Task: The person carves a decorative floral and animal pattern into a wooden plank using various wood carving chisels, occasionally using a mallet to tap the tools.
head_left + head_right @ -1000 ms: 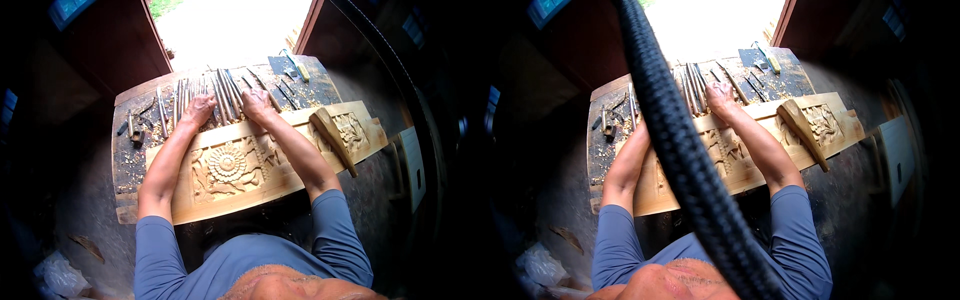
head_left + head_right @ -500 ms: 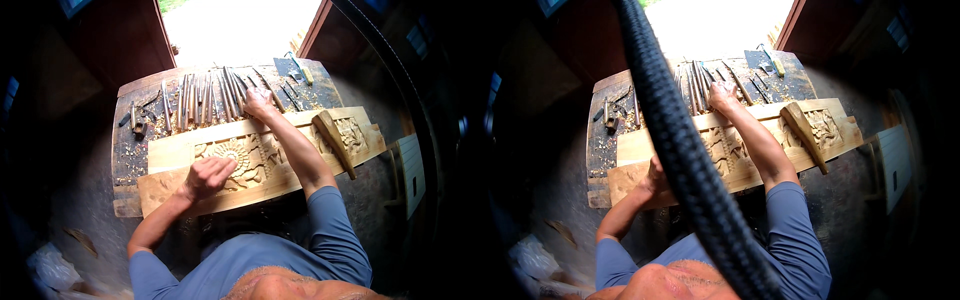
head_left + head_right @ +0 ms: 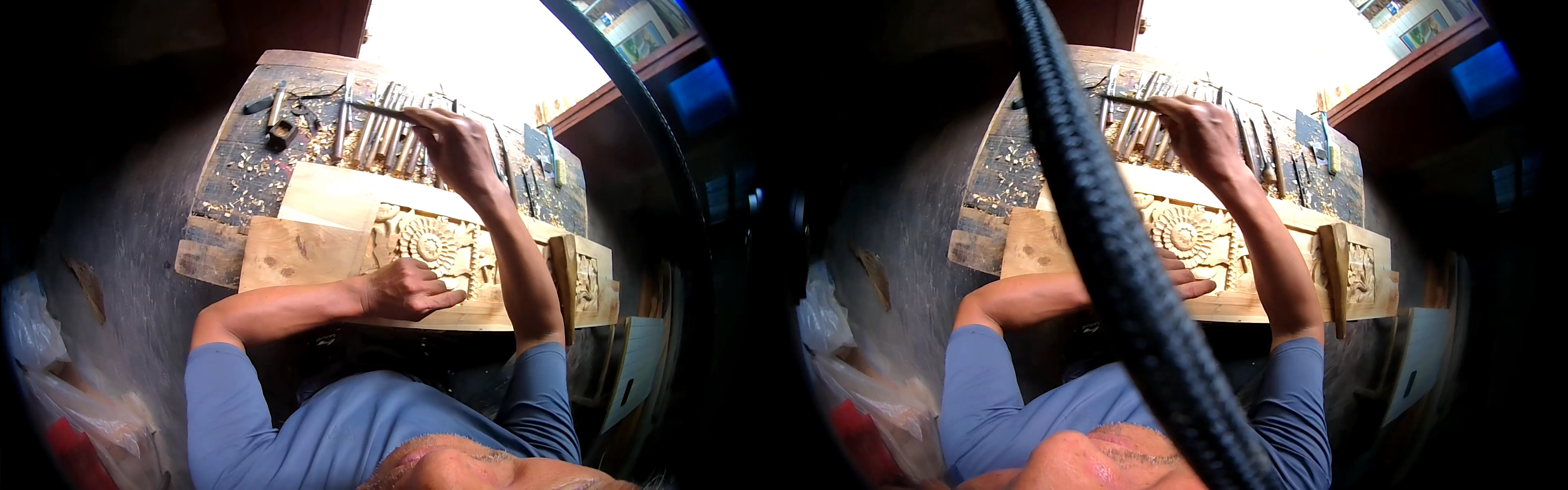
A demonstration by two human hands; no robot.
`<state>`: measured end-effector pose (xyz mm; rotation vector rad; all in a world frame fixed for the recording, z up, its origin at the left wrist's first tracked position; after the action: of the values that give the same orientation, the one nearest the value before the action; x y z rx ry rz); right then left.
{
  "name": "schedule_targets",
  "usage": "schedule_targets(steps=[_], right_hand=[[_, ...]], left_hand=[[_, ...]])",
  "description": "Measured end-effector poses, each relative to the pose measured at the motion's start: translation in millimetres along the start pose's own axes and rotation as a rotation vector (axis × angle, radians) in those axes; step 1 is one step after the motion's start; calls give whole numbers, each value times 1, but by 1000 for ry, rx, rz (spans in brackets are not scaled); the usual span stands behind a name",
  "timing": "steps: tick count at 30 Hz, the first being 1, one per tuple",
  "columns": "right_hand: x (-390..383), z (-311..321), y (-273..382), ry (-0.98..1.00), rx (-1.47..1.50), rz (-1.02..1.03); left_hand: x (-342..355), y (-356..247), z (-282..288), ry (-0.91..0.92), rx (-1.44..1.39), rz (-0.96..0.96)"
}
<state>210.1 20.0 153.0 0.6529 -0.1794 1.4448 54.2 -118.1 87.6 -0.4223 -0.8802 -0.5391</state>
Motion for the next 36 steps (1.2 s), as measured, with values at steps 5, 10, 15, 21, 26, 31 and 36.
schedule_targets(steps=[5,10,15,21,26,31,36], right_hand=[[46,-73,54,232,-189,235],[77,-105,75,220,-285,400],[83,-96,86,228,-367,418],[-39,29,87,-130,-235,-9],[-227,78,83,-243,236,-471],[-289,59,114,-141,247,-424],[-282,50,132,-46,281,-236]], left_hand=[[-10,5,-6,-52,-49,40],[-9,10,-2,-78,-67,81],[-8,14,0,-106,-109,93],[-20,14,0,17,-52,194],[-44,11,15,-3,-52,446],[-47,3,39,113,200,453],[-61,3,32,184,184,493]])
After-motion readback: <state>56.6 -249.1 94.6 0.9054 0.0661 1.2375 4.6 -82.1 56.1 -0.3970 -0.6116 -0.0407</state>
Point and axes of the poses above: each hand's wrist, its own x-axis towards the middle knuckle, its own z-axis out of the back of the hand, y = z × x, the point moved 10 cm from there along x, towards the middle knuckle, and after that the axes turned 4 degrees about -z, right-handed, at the moved point
